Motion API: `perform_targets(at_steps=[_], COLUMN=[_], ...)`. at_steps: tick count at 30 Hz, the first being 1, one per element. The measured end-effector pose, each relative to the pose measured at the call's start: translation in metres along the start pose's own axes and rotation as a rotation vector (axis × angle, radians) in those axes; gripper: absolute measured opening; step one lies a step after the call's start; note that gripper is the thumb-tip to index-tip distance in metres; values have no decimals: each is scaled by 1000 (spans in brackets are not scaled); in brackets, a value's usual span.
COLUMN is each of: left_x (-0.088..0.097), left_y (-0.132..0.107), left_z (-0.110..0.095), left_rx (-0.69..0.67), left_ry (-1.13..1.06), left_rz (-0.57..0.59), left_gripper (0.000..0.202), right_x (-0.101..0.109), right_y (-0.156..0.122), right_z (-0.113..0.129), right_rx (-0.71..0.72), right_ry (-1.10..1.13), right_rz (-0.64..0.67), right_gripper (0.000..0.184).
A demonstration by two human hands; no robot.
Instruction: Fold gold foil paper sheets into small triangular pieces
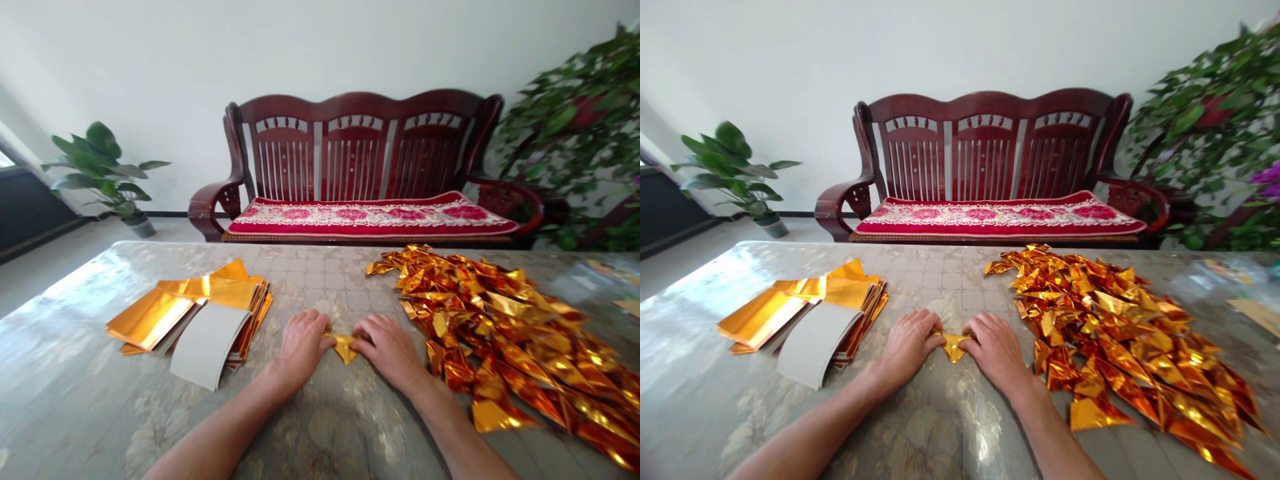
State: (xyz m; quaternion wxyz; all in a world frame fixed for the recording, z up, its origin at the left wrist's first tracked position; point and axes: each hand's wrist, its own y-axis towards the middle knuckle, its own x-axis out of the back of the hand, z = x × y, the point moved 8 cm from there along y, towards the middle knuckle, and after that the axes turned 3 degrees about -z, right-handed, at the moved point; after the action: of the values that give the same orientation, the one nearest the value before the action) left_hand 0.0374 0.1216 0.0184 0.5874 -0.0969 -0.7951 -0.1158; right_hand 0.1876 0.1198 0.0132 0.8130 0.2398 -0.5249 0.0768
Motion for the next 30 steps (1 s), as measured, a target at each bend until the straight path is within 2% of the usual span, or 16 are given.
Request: perform_targets(at_steps=[3, 9, 12, 16, 17, 21, 26, 30], left_x=[-1, -2, -7, -13, -12, -2, 6, 13], left_y=[0, -4, -3, -2, -3, -5, -10, -15], left_z=[4, 8, 12, 19, 20, 20, 18, 16], left_rx=[28, -5, 3, 100, 121, 115, 29, -34], left_ry=[-12, -85, -226, -501, -588, -869, -938, -952], left_rz=[21, -18, -5, -18, -55, -246, -387, -471], left_gripper=[22, 15, 13, 8, 6, 22, 18, 16], right_x=[2, 0, -1, -1, 1, 17, 31, 39], right_y=[0, -1, -2, -1, -1, -1, -5, -9], right_z=[3, 4, -1, 1, 1, 3, 10, 18], right_rx=[9, -26, -78, -42, -32, 13, 145, 226], right_ry=[-15, 58, 116, 168, 187, 283, 299, 280], right_rz=[5, 37, 45, 37, 11, -175, -354, -447], right_gripper=[11, 13, 6, 5, 8, 13, 14, 12])
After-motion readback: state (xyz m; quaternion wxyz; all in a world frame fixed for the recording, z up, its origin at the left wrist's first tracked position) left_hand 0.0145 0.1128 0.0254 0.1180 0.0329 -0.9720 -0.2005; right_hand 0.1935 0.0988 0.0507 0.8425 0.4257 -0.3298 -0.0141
